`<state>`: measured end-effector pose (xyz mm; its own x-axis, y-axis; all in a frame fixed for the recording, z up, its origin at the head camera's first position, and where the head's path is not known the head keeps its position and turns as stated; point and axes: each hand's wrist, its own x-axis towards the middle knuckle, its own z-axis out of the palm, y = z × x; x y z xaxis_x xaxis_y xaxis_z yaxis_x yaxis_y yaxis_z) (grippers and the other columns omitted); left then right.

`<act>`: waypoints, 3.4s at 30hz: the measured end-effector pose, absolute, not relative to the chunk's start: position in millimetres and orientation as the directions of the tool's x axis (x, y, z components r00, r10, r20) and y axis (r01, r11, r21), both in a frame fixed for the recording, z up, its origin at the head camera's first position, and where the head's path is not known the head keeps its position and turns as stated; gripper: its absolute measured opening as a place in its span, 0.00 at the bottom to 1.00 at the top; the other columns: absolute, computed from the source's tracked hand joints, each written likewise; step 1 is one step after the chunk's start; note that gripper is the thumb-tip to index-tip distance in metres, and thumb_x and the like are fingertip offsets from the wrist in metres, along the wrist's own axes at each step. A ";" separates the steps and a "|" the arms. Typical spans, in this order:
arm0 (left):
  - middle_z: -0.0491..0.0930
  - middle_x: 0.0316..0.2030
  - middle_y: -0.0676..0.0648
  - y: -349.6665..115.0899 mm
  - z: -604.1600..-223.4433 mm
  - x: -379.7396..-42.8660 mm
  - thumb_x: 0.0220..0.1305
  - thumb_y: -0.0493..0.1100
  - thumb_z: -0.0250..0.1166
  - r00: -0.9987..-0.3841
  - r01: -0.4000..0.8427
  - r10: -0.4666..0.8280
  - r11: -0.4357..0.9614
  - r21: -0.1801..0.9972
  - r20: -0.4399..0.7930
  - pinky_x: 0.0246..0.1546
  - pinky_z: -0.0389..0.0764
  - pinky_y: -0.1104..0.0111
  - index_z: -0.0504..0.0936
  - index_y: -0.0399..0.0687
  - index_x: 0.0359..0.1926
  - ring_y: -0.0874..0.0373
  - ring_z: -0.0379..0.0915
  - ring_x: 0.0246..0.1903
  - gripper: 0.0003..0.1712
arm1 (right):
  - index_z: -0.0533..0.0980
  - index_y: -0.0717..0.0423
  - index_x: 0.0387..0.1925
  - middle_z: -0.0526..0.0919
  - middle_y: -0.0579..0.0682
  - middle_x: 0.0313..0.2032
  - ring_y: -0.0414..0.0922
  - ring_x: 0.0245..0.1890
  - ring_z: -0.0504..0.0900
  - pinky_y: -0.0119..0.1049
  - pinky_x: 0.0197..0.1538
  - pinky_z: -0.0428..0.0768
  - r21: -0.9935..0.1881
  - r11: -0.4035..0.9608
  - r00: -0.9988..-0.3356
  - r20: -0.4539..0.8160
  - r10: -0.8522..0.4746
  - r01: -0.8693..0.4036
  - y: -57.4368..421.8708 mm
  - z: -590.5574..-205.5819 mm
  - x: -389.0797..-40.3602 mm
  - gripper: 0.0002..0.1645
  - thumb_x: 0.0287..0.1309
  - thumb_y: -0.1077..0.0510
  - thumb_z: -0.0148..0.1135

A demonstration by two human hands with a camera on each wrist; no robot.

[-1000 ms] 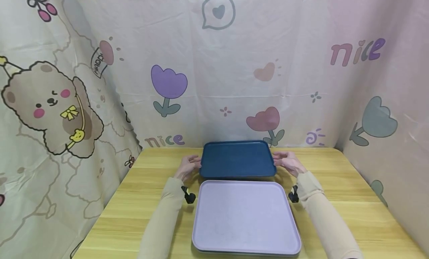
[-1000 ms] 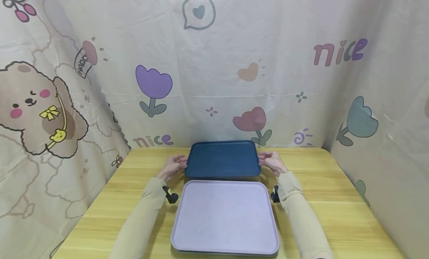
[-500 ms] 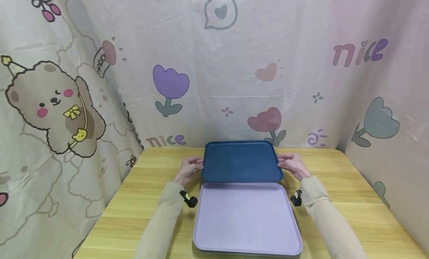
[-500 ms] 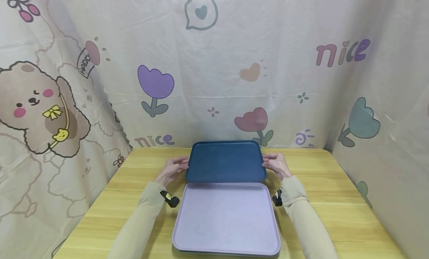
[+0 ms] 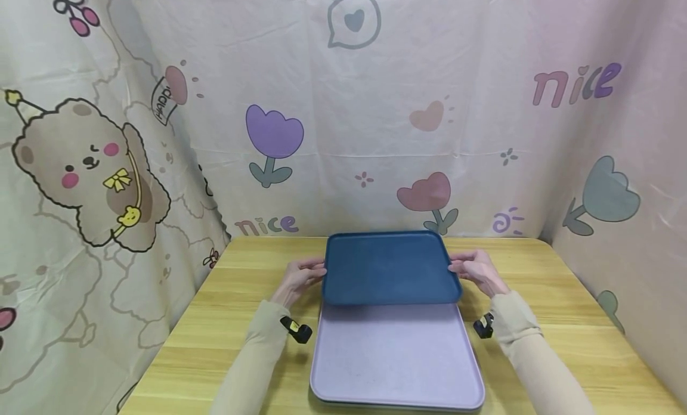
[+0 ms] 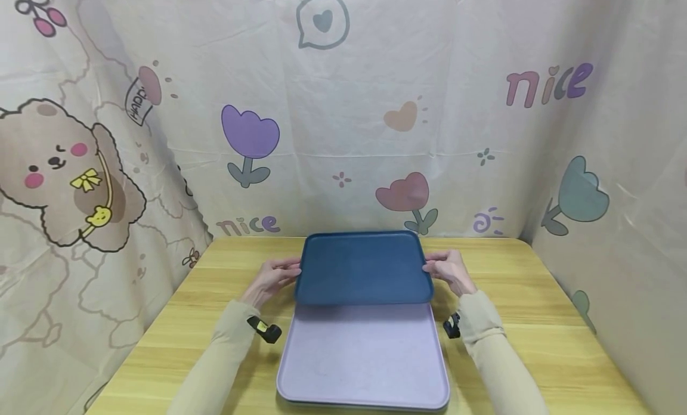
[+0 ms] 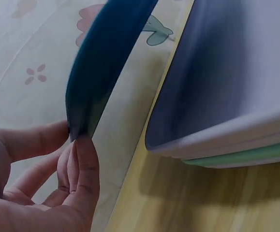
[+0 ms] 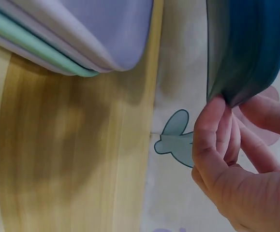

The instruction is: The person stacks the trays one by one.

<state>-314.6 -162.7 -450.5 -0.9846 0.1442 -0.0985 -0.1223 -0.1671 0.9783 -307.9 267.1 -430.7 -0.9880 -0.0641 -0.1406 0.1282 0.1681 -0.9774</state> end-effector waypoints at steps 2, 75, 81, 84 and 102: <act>0.89 0.37 0.47 -165.0 -451.7 -311.3 0.58 0.27 0.69 -0.980 -0.131 0.171 -0.154 0.979 -0.104 0.42 0.86 0.73 0.78 0.25 0.58 0.62 0.85 0.36 0.25 | 0.66 0.86 0.61 0.85 0.40 0.31 0.33 0.29 0.83 0.26 0.36 0.84 -0.978 0.156 -0.985 -0.154 -0.076 0.140 269.5 -430.5 -304.5 0.31 0.60 0.69 0.62; 0.81 0.50 0.32 -184.8 -470.6 -254.8 0.71 0.40 0.62 -0.942 -0.019 0.317 0.266 0.964 -0.106 0.52 0.86 0.57 0.72 0.24 0.62 0.46 0.84 0.46 0.27 | 0.70 0.76 0.57 0.87 0.51 0.39 0.41 0.35 0.88 0.39 0.44 0.89 -0.953 0.299 -0.927 -0.148 -0.345 0.041 303.7 -481.1 -246.5 0.28 0.66 0.57 0.64; 0.58 0.73 0.26 -167.7 -476.7 -263.4 0.77 0.46 0.54 -0.937 0.023 0.340 0.278 0.960 -0.076 0.70 0.70 0.45 0.57 0.29 0.75 0.31 0.60 0.71 0.35 | 0.58 0.74 0.72 0.72 0.74 0.63 0.40 0.50 0.85 0.37 0.54 0.86 -0.958 0.286 -0.940 -0.108 -0.324 0.012 289.1 -484.6 -253.4 0.40 0.70 0.54 0.60; 0.60 0.72 0.26 -162.7 -480.6 -265.1 0.78 0.45 0.53 -0.947 -0.006 0.311 0.243 0.970 -0.084 0.69 0.70 0.44 0.59 0.30 0.74 0.32 0.60 0.71 0.33 | 0.53 0.77 0.73 0.65 0.78 0.68 0.37 0.52 0.84 0.36 0.56 0.85 -0.965 0.261 -0.911 -0.115 -0.395 0.009 286.7 -486.0 -255.3 0.41 0.73 0.55 0.56; 0.83 0.48 0.36 -162.3 -486.1 -269.2 0.75 0.39 0.56 -0.968 -0.039 0.235 0.183 0.982 -0.082 0.41 0.86 0.71 0.73 0.25 0.60 0.65 0.81 0.36 0.22 | 0.52 0.81 0.71 0.73 0.71 0.64 0.32 0.48 0.85 0.32 0.53 0.85 -0.979 0.204 -0.901 -0.110 -0.420 0.024 291.2 -491.3 -258.1 0.40 0.72 0.59 0.57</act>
